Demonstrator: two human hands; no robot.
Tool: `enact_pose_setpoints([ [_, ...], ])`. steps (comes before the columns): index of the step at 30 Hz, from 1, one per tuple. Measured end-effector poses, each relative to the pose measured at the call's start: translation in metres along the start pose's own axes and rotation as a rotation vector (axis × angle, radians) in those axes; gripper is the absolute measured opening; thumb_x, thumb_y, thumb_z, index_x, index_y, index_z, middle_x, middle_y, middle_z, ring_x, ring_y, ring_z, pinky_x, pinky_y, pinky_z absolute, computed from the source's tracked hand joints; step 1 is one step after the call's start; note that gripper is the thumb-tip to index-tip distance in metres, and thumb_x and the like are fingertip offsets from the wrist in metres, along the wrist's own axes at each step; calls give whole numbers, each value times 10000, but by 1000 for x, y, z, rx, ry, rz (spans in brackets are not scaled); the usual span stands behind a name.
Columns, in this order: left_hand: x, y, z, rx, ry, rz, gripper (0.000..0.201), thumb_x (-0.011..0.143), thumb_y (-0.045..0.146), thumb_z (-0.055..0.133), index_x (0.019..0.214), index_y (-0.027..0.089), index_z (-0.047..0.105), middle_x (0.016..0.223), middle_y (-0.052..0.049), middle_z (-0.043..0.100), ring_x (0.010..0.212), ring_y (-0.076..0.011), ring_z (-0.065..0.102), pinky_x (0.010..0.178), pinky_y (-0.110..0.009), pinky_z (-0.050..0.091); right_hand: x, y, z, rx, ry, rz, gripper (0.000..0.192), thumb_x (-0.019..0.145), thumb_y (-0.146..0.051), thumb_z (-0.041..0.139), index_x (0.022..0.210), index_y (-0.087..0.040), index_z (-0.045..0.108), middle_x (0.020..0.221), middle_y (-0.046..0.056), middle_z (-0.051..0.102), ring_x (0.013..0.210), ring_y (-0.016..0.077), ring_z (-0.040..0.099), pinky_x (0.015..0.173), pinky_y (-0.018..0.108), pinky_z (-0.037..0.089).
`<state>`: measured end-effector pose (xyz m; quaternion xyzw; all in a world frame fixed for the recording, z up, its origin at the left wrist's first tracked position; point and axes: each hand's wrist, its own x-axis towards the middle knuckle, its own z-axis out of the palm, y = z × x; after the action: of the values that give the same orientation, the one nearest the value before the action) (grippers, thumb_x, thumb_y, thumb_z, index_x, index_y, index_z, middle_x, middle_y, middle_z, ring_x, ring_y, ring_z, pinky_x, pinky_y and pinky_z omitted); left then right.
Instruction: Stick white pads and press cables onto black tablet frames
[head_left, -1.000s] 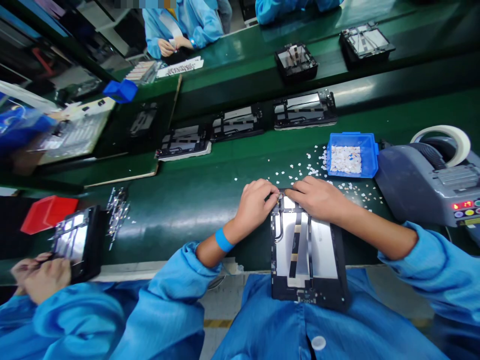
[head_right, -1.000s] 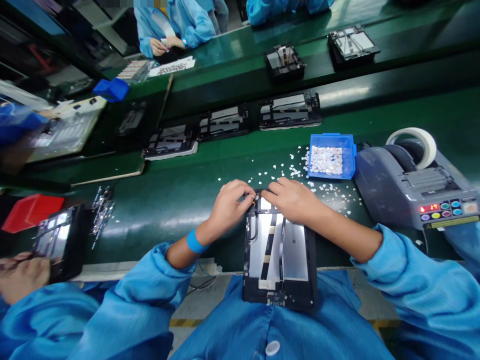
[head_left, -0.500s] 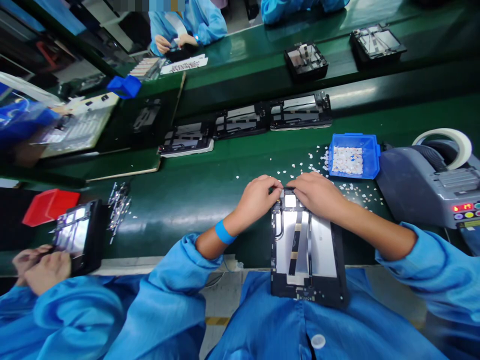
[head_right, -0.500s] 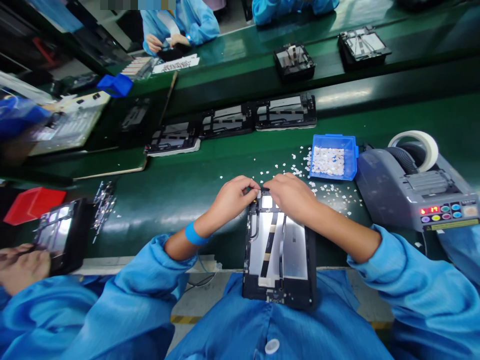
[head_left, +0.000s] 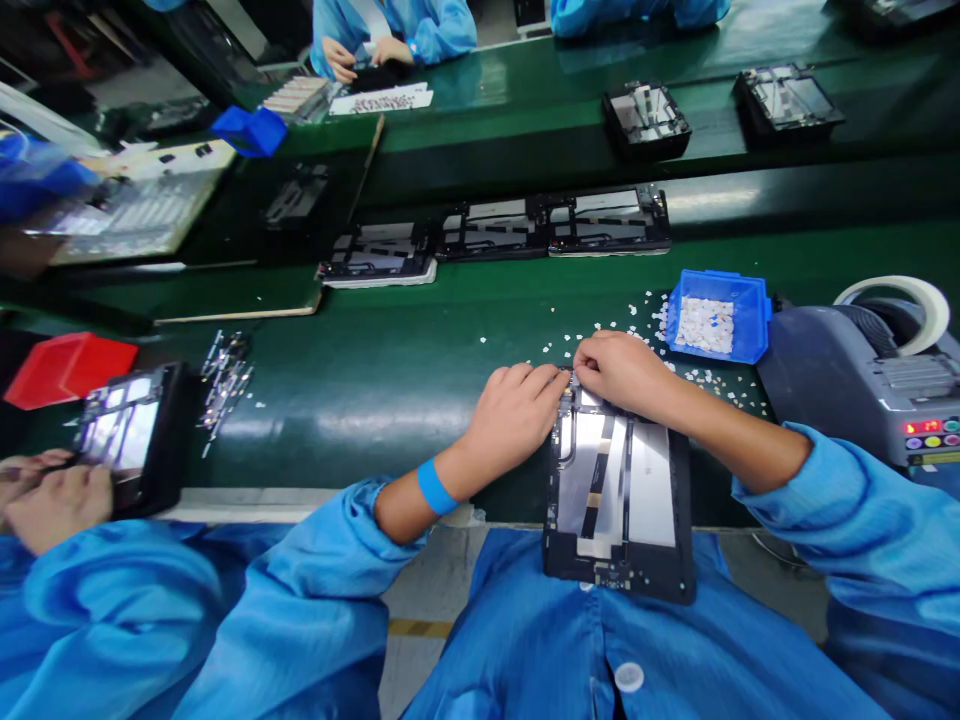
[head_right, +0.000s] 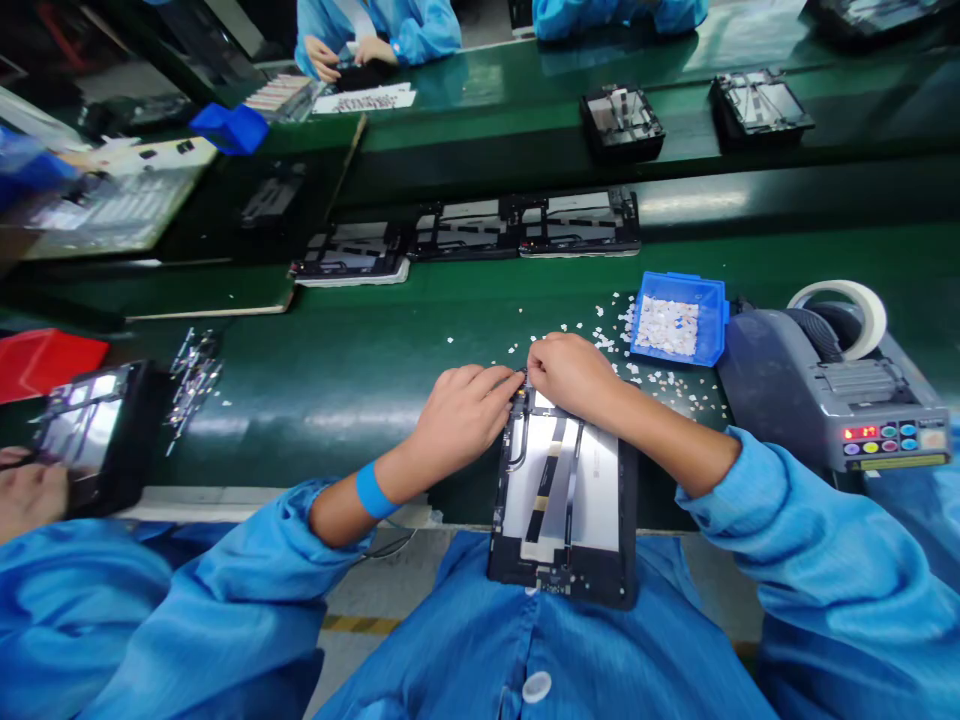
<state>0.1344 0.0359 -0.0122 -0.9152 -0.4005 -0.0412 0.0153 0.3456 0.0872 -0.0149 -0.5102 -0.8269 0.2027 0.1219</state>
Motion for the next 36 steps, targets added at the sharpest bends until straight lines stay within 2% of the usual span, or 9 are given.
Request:
enact_pose_setpoints([
  [6,11,-4,-4,29,-36,50,285,1043,241,456,1224,168,663,1114,-129,682,997,-304,561,805,-443,361,3,-3,-6,-75,-32,-56,158,876,-129,587,796,-186,711,820,55,644,789,192,574,706,290,361],
  [10,15,-7,-4,-1,-31,59,260,1018,225,484,1193,170,667,1089,-128,666,998,-304,551,801,-437,348,10,4,-6,-34,-62,-84,118,851,-139,602,799,-192,694,828,43,638,778,186,575,693,284,363],
  [12,15,-9,-4,-9,-32,52,286,1015,224,487,1240,165,655,1098,-128,667,1001,-305,550,797,-436,344,14,11,-5,8,-82,-145,114,855,-146,589,792,-196,670,813,30,618,772,179,569,703,277,370],
  [17,15,-10,-4,-42,-40,30,307,1007,236,520,1281,182,647,1115,-123,671,1013,-306,549,797,-429,341,18,28,0,67,-119,-398,153,933,-190,499,864,-190,635,860,51,579,825,199,543,765,297,394],
  [24,14,-8,-1,-70,-19,4,261,1013,225,511,1214,200,674,1062,-116,667,1017,-301,551,813,-420,343,13,39,0,137,-141,-522,153,943,-161,450,924,-206,595,923,70,600,907,224,539,873,353,421],
  [29,13,-6,-1,-77,-12,0,268,1020,239,515,1230,203,677,1048,-113,675,1008,-300,552,816,-415,341,8,42,-5,146,-154,-523,143,911,-134,452,904,-217,568,941,71,604,918,226,546,916,385,421],
  [32,12,-6,1,-120,-17,-17,315,1020,250,531,1302,212,666,1076,-113,692,1020,-301,561,828,-414,348,0,45,-13,196,-109,-487,116,914,-163,467,857,-221,550,979,88,612,977,237,557,929,392,432],
  [34,11,-6,1,-171,-23,-37,345,1025,268,533,1342,222,661,1134,-112,709,1035,-298,573,844,-416,363,-9,46,-20,268,-44,-403,104,919,-197,489,833,-221,543,1022,97,630,1020,240,576,931,384,445],
  [36,10,-5,-1,-247,-5,-80,348,1031,283,528,1342,221,673,1198,-108,720,1060,-293,588,874,-422,386,-17,43,-28,359,-18,-247,86,917,-223,512,841,-221,554,994,76,661,952,220,610,868,351,462],
])
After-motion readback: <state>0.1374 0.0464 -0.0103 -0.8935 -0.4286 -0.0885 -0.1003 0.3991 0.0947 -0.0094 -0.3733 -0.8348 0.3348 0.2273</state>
